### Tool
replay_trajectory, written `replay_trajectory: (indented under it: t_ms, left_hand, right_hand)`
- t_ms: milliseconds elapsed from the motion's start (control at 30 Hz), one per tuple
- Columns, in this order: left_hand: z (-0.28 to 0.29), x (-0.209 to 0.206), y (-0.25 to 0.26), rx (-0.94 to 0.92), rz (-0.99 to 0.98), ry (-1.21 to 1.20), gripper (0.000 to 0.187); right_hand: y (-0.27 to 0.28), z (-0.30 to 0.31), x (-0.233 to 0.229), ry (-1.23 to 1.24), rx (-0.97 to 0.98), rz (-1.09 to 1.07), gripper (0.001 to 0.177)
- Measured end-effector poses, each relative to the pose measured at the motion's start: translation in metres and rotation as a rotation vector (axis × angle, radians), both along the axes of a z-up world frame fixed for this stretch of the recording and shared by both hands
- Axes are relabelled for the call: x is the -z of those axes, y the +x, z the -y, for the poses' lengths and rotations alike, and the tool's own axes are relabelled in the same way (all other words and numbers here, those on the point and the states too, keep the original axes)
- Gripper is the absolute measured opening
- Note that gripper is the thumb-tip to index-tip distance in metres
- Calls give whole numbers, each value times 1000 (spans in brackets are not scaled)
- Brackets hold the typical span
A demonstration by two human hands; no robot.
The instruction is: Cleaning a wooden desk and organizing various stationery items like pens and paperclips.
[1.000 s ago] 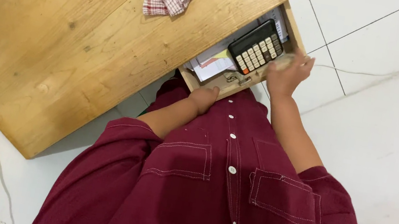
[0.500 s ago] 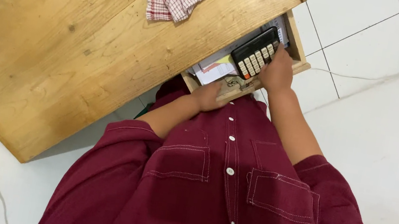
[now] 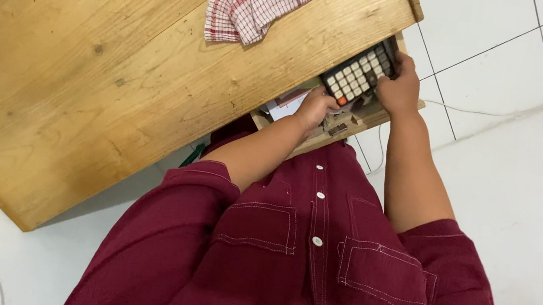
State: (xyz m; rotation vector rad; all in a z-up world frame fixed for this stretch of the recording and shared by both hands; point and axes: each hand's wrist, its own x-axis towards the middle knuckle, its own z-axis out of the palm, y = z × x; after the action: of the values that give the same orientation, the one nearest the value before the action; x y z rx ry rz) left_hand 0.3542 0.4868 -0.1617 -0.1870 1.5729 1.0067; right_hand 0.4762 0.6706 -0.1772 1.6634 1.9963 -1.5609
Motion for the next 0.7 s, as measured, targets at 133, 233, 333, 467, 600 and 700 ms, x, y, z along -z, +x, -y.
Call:
replay_trajectory:
  t_ms: [133,233,333,467,600,700]
  left_hand:
    - [15,26,-10,-54,-54,205,81]
    - [25,36,-13,144,-16,259,75]
    - [26,29,-34,466,-190,81,95]
    - [5,-75,-112,599,-448,268,53]
    - [-29,-121,-264,312,-1294,232,48]
    - [-50,-125,-341,505,-1540,-49,63]
  right_hand:
    - [-10,30,-8,105,103,-109,66]
    - [-12,53,-3,281,365,-410,56]
    - [-37,59,-30,403,530,-643,47]
    - [-93,40,-90,560,321,-627,49]
    - [-183,0,-160,673,-232,-653,49]
    - [-243,-18,-154,688,-455,-477,60]
